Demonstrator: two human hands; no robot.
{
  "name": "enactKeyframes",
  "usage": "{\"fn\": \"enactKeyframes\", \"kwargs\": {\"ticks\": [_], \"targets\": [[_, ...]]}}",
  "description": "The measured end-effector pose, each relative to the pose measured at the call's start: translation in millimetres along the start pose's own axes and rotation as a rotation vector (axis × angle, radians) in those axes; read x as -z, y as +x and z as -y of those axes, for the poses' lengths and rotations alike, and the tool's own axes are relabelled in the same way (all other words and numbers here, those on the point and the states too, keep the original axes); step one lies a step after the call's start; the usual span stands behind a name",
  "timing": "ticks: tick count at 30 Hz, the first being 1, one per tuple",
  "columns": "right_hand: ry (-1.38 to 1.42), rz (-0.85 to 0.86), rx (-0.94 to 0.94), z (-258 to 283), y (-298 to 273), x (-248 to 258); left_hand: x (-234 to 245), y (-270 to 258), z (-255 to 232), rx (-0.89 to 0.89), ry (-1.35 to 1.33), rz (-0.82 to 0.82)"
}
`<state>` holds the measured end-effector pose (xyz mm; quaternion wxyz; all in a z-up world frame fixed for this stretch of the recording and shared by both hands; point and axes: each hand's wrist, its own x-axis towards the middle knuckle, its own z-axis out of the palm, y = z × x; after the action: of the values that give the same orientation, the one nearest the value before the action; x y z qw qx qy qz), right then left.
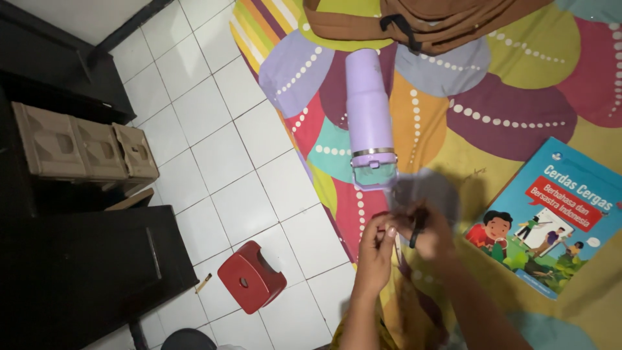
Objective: Repairing a broken circular frame using tape and a ruler.
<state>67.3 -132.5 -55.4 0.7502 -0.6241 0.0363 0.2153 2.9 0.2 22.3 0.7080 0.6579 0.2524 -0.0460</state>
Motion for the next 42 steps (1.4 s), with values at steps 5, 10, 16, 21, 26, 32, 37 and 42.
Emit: {"fn": "enactKeyframes", "kwargs": {"ticks": [5,10,16,21,26,32,37,42], "targets": [[-0.207,-0.008,-0.062,28.7,-3.5,0.8,-9.8,-4.9,-5.3,-0.103,0.047,-0.01],[-0.33,-0.035,-0.062,38.0,-8.8,4.8,-20.8,-8.5,-7.3,-0.159,0.008,-0.031],[-0.288,-0.084,-0.091,36.2,-15.7,9.1,-24.9,-7.1,-28.6,-0.063,0.006,0.017],[-0.113,-0.184,0.096,28.2,-20.9,4.5,-14.8,-5.6,-14.2,0.251,-0.088,0.248],[-0.028,-0.212,0.07,22.4,-15.1,-6.3,-5.4,-4.5,1.3,0.04,-0.29,0.31],[0.072,-0.149,0.123,13.3,-9.1,-13.3,1.9,6.3,21.8,0.087,-0.335,0.216],[-0.065,-0.202,0.112,23.6,12.3,-22.6,1.6,11.3,-12.4,0.183,-0.375,0.059],[-0.979,-0.161,0.54,66.2,31.5,-36.1,0.3,21.7,-49.0,0.236,0.03,-0.02]]}}
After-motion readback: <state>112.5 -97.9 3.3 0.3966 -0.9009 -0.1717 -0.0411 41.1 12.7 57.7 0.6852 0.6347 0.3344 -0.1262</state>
